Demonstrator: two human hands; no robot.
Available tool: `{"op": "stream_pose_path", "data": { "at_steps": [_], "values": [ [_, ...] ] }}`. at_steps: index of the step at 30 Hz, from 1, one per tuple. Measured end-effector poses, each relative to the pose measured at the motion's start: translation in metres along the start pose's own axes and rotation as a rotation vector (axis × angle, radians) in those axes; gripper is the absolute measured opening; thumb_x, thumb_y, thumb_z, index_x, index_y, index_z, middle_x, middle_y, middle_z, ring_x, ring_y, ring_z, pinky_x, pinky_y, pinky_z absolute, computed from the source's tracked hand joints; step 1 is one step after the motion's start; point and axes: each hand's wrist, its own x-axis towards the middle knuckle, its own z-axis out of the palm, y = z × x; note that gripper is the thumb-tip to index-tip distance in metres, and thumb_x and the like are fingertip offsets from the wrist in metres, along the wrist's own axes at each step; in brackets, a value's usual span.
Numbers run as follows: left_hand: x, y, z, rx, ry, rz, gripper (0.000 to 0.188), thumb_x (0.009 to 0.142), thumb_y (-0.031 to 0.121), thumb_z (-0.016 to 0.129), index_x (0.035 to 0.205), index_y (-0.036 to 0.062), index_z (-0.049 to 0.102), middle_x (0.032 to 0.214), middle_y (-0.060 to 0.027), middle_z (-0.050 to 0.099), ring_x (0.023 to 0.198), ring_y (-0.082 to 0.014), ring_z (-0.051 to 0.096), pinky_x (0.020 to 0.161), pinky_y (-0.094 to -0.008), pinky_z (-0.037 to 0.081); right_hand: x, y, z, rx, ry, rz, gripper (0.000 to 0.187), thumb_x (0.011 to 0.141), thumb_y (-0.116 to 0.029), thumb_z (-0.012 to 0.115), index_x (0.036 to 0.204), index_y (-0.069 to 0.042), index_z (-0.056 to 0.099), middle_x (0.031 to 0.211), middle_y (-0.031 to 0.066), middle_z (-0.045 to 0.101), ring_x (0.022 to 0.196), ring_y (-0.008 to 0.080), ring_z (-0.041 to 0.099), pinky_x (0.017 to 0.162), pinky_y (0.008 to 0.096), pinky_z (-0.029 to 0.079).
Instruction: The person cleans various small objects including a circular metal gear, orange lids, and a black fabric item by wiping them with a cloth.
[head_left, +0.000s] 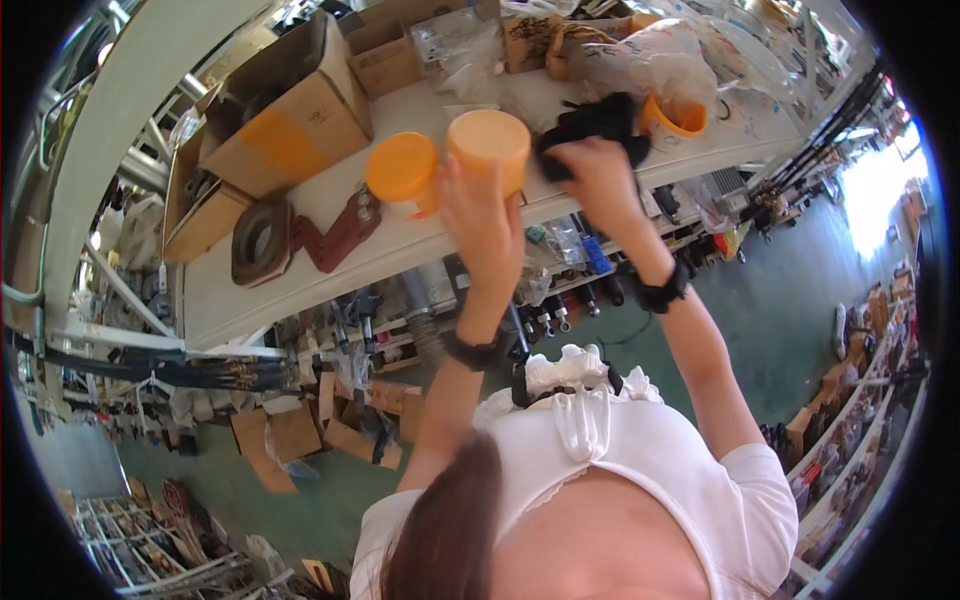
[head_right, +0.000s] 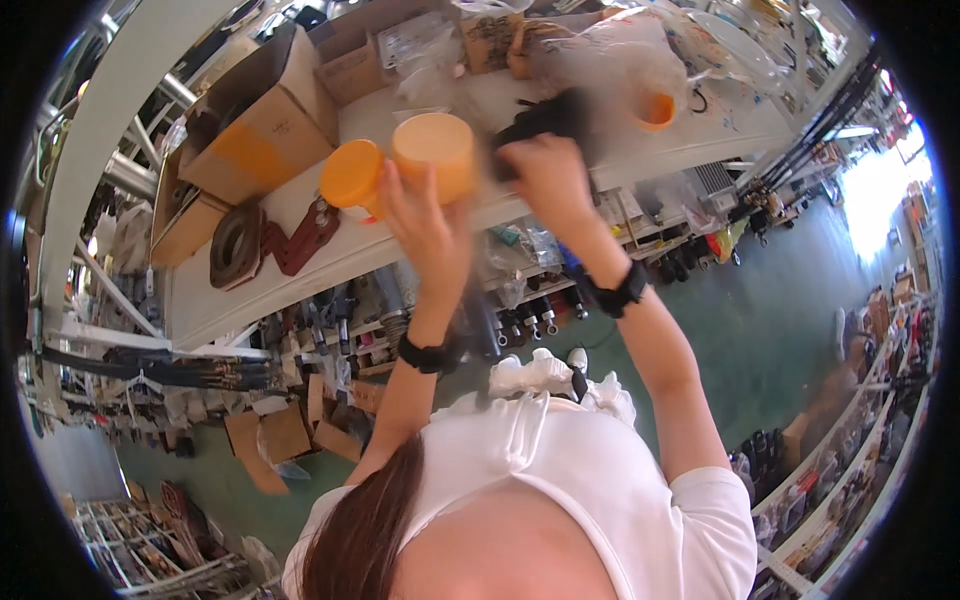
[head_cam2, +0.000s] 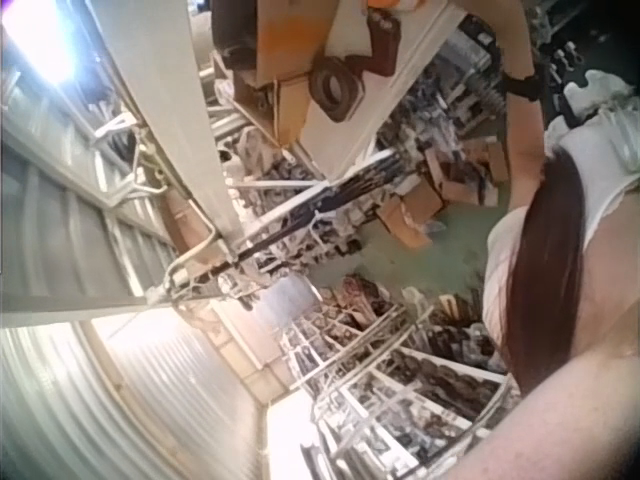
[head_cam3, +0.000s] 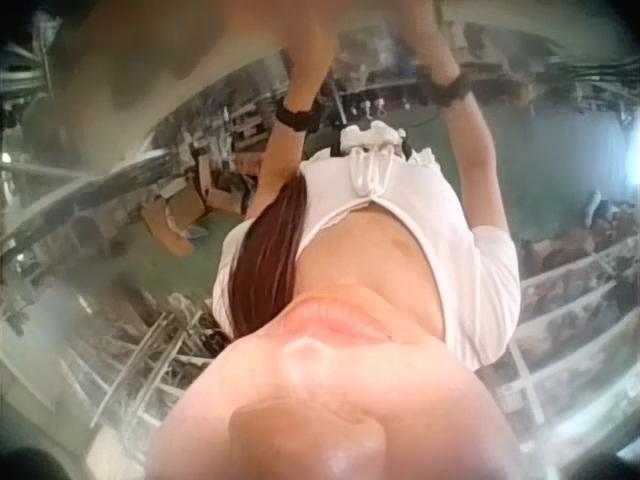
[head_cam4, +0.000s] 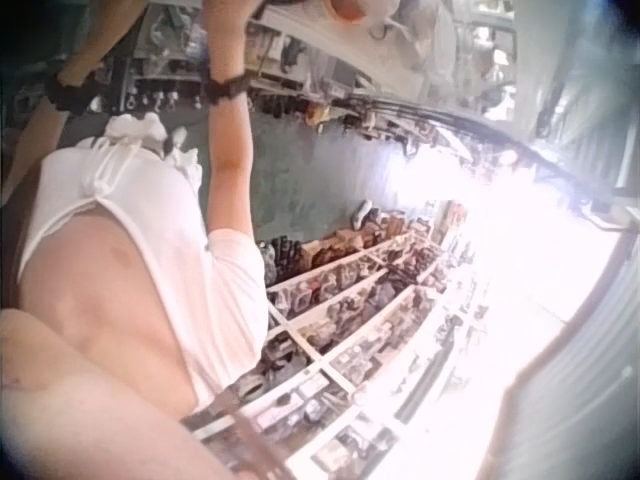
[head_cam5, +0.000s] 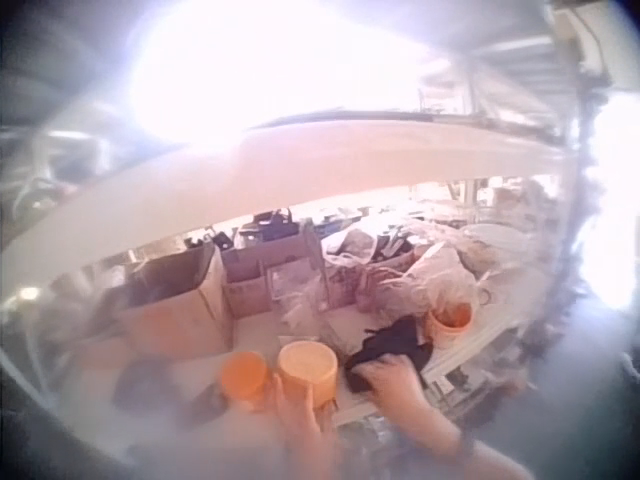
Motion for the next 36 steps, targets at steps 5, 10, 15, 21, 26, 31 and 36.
{"op": "stream_pose_path", "data": {
  "at_steps": [5,10,15,21,26,31,36],
  "values": [
    [-0.006,-0.013,-0.011,0.031,0.017,0.001,0.048,0.078,0.010,0.059,0.124,0.0111,0.044,0.133,-0.0236,0.026,0.120,-0.0411,0.030,0.098,-0.0482,0.026,-0.019,-0.020,-0.001,0.013,-0.027,-0.159,0.040,0.060,-0.006,0.063,0.099,-0.012,0.056,0.091,0.0061,0.059,0.091,0.0260,0.052,0.081,0.0364,0.038],
    [-0.027,-0.019,-0.011,0.033,0.065,0.016,0.053,0.079,0.011,0.060,0.127,0.0081,0.040,0.136,-0.0259,0.017,0.124,-0.0417,0.021,0.099,-0.0479,0.022,0.008,0.008,-0.004,-0.215,-0.173,0.085,0.037,0.065,-0.012,0.060,0.102,-0.011,0.057,0.084,0.0097,0.061,0.083,0.0277,0.055,0.075,0.0378,0.042],
    [-0.052,-0.006,-0.012,-0.098,-0.033,0.003,0.046,0.078,0.011,0.060,0.120,0.0022,0.044,0.133,-0.0272,0.018,0.122,-0.0424,0.023,0.098,-0.0478,0.023,0.030,0.007,0.027,-0.205,-0.084,0.000,0.032,0.065,-0.016,0.058,0.095,-0.007,0.058,0.080,0.0109,0.061,0.081,0.0274,0.056,0.073,0.0385,0.043],
    [-0.084,-0.001,-0.010,-0.431,-0.266,0.008,0.035,0.078,0.010,0.058,0.113,0.0056,0.052,0.110,-0.0138,0.053,0.099,-0.0302,0.050,0.083,-0.0397,0.039,-0.032,-0.015,-0.006,-0.029,-0.134,-0.045,0.049,0.061,-0.009,0.060,0.110,-0.008,0.052,0.099,0.0077,0.058,0.093,0.0270,0.050,0.085,0.0368,0.036],
    [-0.103,0.016,0.002,-0.556,-0.509,-0.092,0.042,0.078,0.010,0.061,0.118,0.0053,0.048,0.088,-0.0083,0.062,0.079,-0.0236,0.058,0.073,-0.0334,0.043,-0.084,-0.015,-0.024,0.140,-0.078,0.005,0.041,0.061,-0.007,0.055,0.102,-0.006,0.056,0.094,0.0108,0.057,0.090,0.0299,0.049,0.082,0.0365,0.036],
    [-0.097,0.041,0.004,-0.747,-0.621,-0.018,0.038,0.079,0.012,0.061,0.114,0.0020,0.050,0.088,-0.0109,0.062,0.076,-0.0267,0.059,0.068,-0.0339,0.044,-0.136,-0.008,-0.019,0.416,-0.083,0.425,0.034,0.070,-0.007,0.058,0.103,-0.005,0.055,0.094,0.0159,0.058,0.089,0.0325,0.053,0.078,0.0373,0.042],
    [-0.100,0.071,0.010,-0.744,-0.866,0.014,0.033,0.079,0.016,0.061,0.107,0.0004,0.054,0.090,-0.0136,0.061,0.081,-0.0282,0.059,0.070,-0.0342,0.045,-0.175,0.015,-0.027,0.394,0.013,0.719,0.026,0.075,-0.008,0.055,0.101,-0.005,0.054,0.085,0.0185,0.060,0.080,0.0362,0.057,0.068,0.0389,0.045]
  ]
}}
